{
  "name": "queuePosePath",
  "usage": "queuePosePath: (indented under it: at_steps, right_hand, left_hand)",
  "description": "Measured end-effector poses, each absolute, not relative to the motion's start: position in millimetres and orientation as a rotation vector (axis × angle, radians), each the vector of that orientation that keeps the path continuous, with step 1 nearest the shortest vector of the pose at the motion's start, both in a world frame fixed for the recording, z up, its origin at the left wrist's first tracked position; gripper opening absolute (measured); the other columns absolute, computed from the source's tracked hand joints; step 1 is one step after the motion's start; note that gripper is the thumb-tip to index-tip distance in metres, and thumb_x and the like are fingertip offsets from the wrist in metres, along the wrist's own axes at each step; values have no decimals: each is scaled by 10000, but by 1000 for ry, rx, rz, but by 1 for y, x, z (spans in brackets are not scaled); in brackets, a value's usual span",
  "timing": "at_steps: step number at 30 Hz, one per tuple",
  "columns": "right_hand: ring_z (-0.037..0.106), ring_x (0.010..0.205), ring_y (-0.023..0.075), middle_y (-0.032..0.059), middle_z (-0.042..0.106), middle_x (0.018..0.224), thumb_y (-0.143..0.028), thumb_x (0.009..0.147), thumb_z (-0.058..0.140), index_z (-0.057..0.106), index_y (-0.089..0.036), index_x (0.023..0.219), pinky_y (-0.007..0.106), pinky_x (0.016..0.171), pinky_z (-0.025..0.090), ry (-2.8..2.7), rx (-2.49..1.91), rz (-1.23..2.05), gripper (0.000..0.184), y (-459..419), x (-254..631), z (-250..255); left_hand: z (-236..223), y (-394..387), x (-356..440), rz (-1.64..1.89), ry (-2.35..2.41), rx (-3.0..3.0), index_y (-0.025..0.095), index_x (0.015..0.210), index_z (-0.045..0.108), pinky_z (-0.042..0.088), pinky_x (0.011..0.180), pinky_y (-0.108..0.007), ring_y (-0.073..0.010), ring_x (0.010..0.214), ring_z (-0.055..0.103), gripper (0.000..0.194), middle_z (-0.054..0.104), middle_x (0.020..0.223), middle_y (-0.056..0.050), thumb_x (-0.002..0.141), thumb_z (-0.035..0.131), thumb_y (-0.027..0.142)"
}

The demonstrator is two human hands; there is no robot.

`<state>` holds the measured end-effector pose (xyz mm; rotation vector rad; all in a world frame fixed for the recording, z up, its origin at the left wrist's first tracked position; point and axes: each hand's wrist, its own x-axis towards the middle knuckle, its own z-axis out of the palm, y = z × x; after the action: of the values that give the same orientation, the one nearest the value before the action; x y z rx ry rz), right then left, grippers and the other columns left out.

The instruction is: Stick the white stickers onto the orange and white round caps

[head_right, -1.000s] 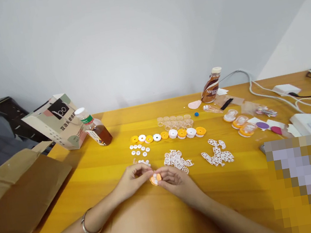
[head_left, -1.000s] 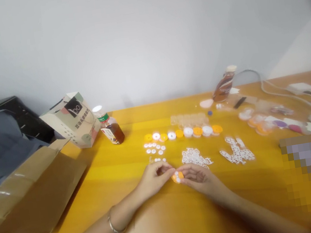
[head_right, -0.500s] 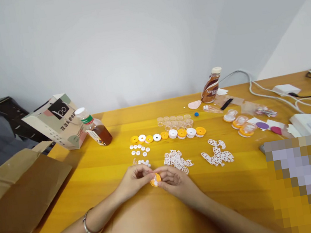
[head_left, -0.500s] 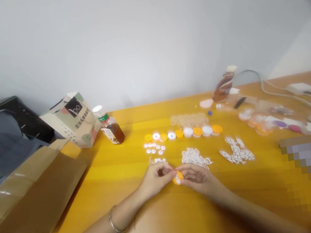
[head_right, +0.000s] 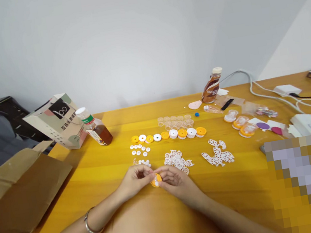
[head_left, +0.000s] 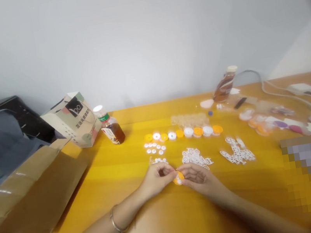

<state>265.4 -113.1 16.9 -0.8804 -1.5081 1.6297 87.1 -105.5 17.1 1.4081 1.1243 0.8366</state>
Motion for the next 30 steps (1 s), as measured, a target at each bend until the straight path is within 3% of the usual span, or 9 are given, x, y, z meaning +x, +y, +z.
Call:
queuePosePath:
  at_steps: [30]
  right_hand:
    - [592,698,135,-3,602,722,-342,671,661,514,-219,883,281,689,485,-1436,-915,1586,286,-116,260,13]
  left_hand:
    - [13,-110,91,885,1102,1488,96,726,612,376,530,-176,-67,534,479,234,580,612,-19,702,610,329]
